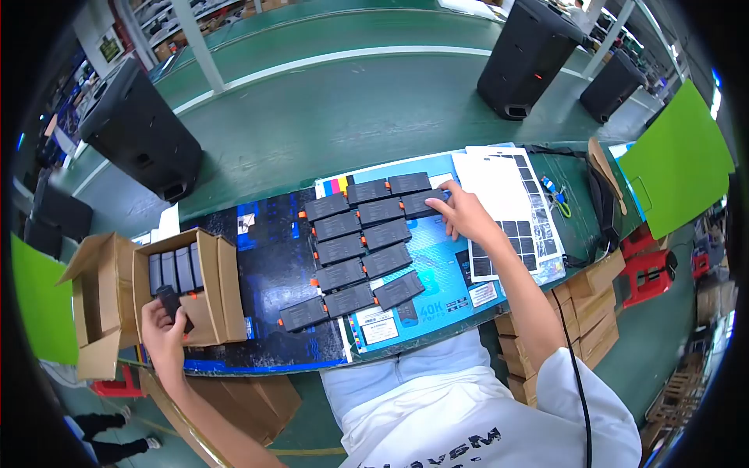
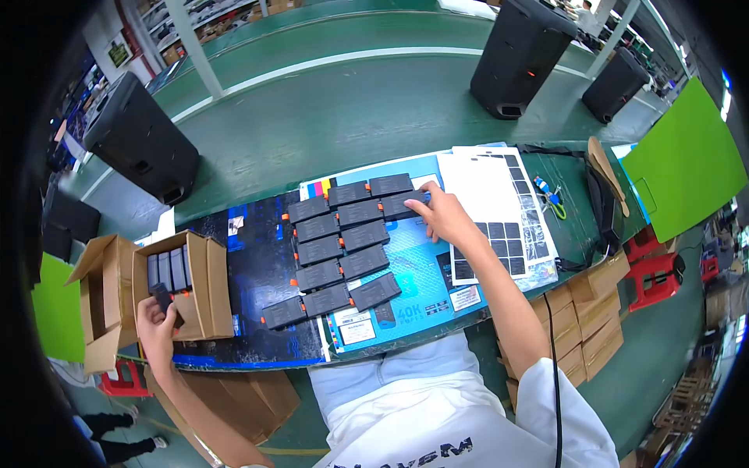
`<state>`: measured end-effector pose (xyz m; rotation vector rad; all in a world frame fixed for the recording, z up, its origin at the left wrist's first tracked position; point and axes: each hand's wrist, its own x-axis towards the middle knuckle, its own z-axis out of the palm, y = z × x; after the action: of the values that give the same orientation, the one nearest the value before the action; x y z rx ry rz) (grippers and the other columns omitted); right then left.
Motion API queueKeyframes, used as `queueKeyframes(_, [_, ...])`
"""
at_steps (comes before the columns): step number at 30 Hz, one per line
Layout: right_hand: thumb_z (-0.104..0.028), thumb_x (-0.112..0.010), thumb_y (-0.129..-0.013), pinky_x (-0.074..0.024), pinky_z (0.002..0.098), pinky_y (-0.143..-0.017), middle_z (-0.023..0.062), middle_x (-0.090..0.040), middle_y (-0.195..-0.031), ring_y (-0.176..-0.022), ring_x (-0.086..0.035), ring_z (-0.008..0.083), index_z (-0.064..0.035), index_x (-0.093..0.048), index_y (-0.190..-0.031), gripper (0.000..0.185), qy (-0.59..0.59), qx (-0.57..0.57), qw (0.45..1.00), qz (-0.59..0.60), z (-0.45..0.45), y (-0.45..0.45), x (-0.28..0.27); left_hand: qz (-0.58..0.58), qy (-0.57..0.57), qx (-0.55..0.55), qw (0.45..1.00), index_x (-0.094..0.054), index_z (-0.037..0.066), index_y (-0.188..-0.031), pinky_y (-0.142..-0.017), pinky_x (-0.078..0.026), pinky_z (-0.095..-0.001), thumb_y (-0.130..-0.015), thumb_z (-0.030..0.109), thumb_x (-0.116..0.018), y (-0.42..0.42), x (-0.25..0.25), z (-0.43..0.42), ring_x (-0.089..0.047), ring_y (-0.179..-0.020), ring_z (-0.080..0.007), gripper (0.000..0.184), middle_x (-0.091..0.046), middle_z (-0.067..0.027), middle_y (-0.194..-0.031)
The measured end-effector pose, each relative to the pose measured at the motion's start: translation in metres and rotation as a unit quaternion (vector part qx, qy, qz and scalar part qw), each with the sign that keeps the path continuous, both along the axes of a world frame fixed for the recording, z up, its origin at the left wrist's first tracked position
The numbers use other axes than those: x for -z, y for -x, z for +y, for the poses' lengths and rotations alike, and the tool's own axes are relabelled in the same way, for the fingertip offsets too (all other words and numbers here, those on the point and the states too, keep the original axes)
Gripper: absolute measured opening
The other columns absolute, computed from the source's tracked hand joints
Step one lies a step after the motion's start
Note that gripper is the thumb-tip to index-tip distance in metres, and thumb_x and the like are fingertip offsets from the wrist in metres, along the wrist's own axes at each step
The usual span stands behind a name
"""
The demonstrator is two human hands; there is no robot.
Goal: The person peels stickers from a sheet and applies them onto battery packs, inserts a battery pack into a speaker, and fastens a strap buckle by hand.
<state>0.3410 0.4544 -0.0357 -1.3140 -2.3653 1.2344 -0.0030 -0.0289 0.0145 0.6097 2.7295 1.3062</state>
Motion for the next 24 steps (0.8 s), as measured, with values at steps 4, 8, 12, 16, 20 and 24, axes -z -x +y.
queueKeyframes(4, [-0.025, -0.07, -0.104, -0.0505, 0.0353, -0.058, 0.0095, -0.065, -0.07, -0.058, -0.063, 0.0225, 0.002, -0.061, -0.128, 0.038, -0.201, 0.003, 0.978, 0.05, 0.004, -0.027, 0.003, -0.045, -0.165, 0.007, 0.985, -0.059, -0.003, -0.126, -0.082, -0.053, -0.0266, -0.103, 0.018, -0.067, -0.06, -0.039, 0.025, -0.064, -0.092, -0.0127, 0.032, -0.069, -0.0107, -0.109])
queueKeyframes(8, [-0.015, -0.072, -0.098, -0.0517, 0.0411, -0.094, 0.0185, -0.069, -0.11, -0.104, -0.066, 0.031, 0.0023, -0.063, -0.129, 0.037, -0.324, -0.054, 0.942, 0.062, 0.004, -0.081, -0.001, -0.256, -0.301, 0.058, 0.917, -0.06, -0.004, -0.122, -0.049, -0.044, -0.0279, -0.108, 0.04, -0.051, -0.133, -0.04, 0.052, -0.058, -0.062, -0.0146, 0.048, -0.07, -0.0189, -0.104])
queueKeyframes(12, [-0.012, -0.073, -0.093, -0.0366, 0.0463, -0.121, 0.0217, -0.054, -0.15, -0.142, -0.048, 0.04, 0.0017, -0.055, -0.142, 0.054, -0.336, -0.087, 0.938, -0.008, -0.004, -0.117, 0.006, -0.434, -0.235, 0.084, 0.866, -0.064, 0.002, -0.118, -0.04, -0.036, -0.0258, -0.109, 0.045, -0.053, -0.197, -0.006, 0.084, -0.056, -0.049, -0.0126, 0.045, -0.075, -0.0174, -0.091])
queueKeyframes(16, [-0.009, -0.068, -0.097, -0.0302, 0.046, -0.126, 0.0174, -0.043, -0.164, -0.155, -0.036, 0.0371, -0.0015, -0.049, -0.153, 0.059, -0.352, -0.077, 0.932, -0.028, -0.013, -0.123, 0.034, -0.508, -0.175, 0.218, 0.815, -0.068, 0.0, -0.121, -0.051, -0.045, -0.0264, -0.111, 0.023, -0.059, -0.243, 0.039, 0.125, -0.061, -0.058, -0.0108, 0.027, -0.068, -0.0071, -0.079])
queueKeyframes(20, [-0.008, -0.067, -0.099, -0.0324, 0.0465, -0.126, 0.0138, -0.045, -0.164, -0.154, -0.039, 0.0352, -0.0066, -0.055, -0.149, 0.051, -0.344, -0.05, 0.937, -0.042, -0.017, -0.121, 0.038, -0.559, -0.156, 0.276, 0.766, -0.068, 0.0, -0.124, -0.049, -0.043, -0.0235, -0.112, 0.024, -0.059, -0.269, 0.062, 0.168, -0.061, -0.059, -0.0091, 0.028, -0.069, -0.007, -0.081])
queueKeyframes(24, [-0.011, -0.067, -0.1, -0.0341, 0.0465, -0.124, 0.0155, -0.049, -0.161, -0.151, -0.043, 0.0358, -0.005, -0.056, -0.149, 0.05, -0.367, -0.049, 0.929, -0.025, -0.019, -0.12, 0.035, -0.532, -0.143, 0.281, 0.786, -0.07, 0.004, -0.122, -0.049, -0.044, -0.0213, -0.111, 0.027, -0.061, -0.281, 0.074, 0.203, -0.064, -0.061, -0.0077, 0.027, -0.07, -0.0041, -0.084])
